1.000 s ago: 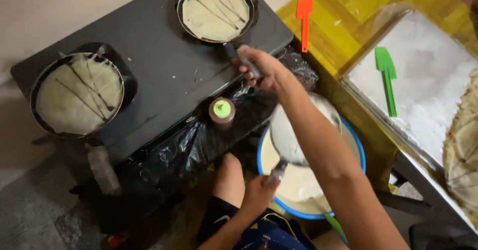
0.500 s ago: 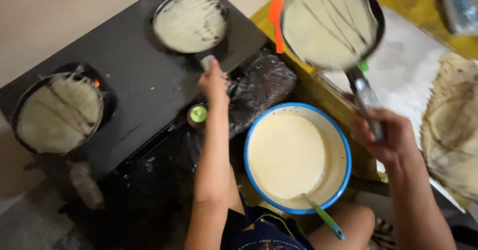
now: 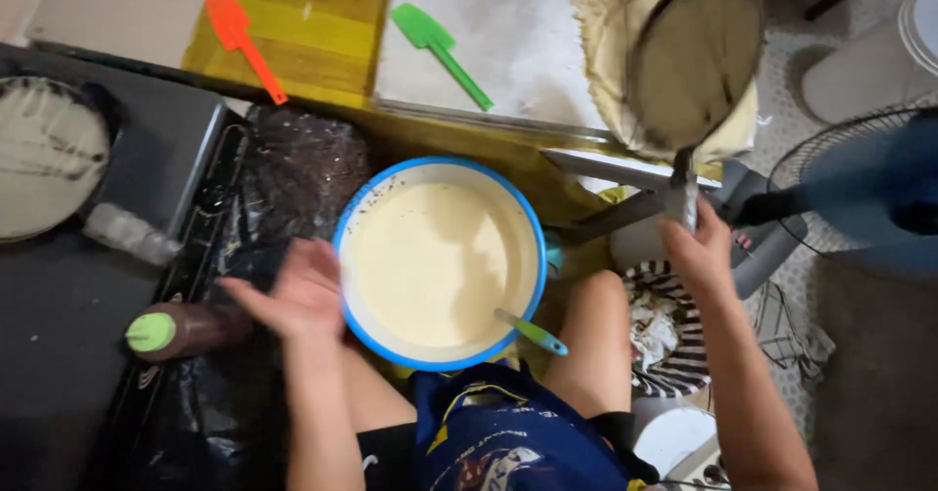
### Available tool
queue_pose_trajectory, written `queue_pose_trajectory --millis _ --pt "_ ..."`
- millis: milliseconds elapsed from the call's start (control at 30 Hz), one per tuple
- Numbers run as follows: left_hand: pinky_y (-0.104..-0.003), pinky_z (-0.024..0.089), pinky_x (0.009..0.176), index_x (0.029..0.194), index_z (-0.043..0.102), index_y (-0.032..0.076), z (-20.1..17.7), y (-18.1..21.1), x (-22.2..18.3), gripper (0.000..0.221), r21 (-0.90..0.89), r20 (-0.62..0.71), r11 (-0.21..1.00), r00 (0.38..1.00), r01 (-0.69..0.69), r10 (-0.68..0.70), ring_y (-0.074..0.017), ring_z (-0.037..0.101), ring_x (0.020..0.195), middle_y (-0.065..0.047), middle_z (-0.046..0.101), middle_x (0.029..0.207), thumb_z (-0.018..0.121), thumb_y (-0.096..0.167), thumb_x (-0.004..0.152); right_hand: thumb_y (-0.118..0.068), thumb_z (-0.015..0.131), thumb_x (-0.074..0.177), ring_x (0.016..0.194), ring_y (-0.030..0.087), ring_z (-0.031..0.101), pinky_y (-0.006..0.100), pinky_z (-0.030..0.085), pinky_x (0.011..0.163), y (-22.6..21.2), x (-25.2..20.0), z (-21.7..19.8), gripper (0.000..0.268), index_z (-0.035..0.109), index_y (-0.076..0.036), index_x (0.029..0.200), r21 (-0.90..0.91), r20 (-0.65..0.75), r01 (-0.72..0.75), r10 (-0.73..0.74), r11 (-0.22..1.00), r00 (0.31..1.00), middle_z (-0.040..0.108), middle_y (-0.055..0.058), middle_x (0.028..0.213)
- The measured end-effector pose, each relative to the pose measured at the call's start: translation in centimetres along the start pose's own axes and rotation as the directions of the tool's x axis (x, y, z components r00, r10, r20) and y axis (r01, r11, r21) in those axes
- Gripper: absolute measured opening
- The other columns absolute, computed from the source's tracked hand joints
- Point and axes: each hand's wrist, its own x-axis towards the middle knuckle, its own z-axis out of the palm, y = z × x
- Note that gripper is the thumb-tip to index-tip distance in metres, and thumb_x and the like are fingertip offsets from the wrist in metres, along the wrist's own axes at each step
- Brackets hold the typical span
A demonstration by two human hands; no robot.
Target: Cooking thin crepes or wrappers by dipping a pan into batter and heating it on a stove
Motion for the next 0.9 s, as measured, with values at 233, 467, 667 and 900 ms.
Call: queue_pose_trajectory --millis 233,467,667,900 --pt "-0.039 0.058 0.07 0.125 0.065 0.002 -10.3 -10.7 -6.8 0.087 0.219 0.076 0.846 0.856 0.486 -0.512 -0.0318 0.069 0.081 -0.024 0.072 0.095 0.042 0.08 0.095 0.001 0.067 0.1 0.063 0.028 0.058 0.038 0.044 0.043 2.1 9.1 1.7 0.056 0.055 -0.009 0.154 -0.979 0.008 0.138 -0.648 0.151 0.761 0.06 0.009 0.091" --pt "-0.037 0.053 0.069 0.127 0.069 0.005 -13.7 -10.1 -6.6 0.071 0.257 -0.048 0.889 0.924 0.378 -0.379 -0.0303 0.068 0.082 -0.02 0.071 0.098 0.05 0.067 0.097 -0.008 0.063 0.095 0.064 0.029 0.058 0.041 0.049 0.046 3.1 11.1 1.2 0.064 0.049 -0.01 0.157 -0.986 0.057 0.144 -0.634 0.088 0.771 0.057 0.007 0.094" --pt "-0.04 0.057 0.078 0.132 0.058 0.007 -7.0 -14.9 -9.4 0.047 0.418 0.075 0.887 0.966 0.195 -0.248 -0.0315 0.071 0.084 -0.02 0.074 0.101 0.06 0.035 0.095 -0.006 0.062 0.095 0.07 0.035 0.057 0.049 0.045 0.052 -4.9 6.6 3.9 0.043 0.053 -0.004 0.137 -0.778 0.014 0.291 -0.447 0.557 0.894 0.061 0.016 0.095" --pt "-0.033 0.052 0.103 0.157 0.033 0.009 0.1 -11.7 -14.1 0.092 0.61 0.564 0.721 0.819 -0.331 -0.101 -0.0194 0.063 0.125 -0.015 0.062 0.143 0.079 0.036 0.081 -0.059 0.062 0.09 0.065 0.019 0.066 0.033 0.054 0.055 -12.9 -17.1 19.0 0.051 0.069 -0.009 0.098 0.426 0.532 -0.682 0.445 0.595 0.72 0.071 0.007 0.079"
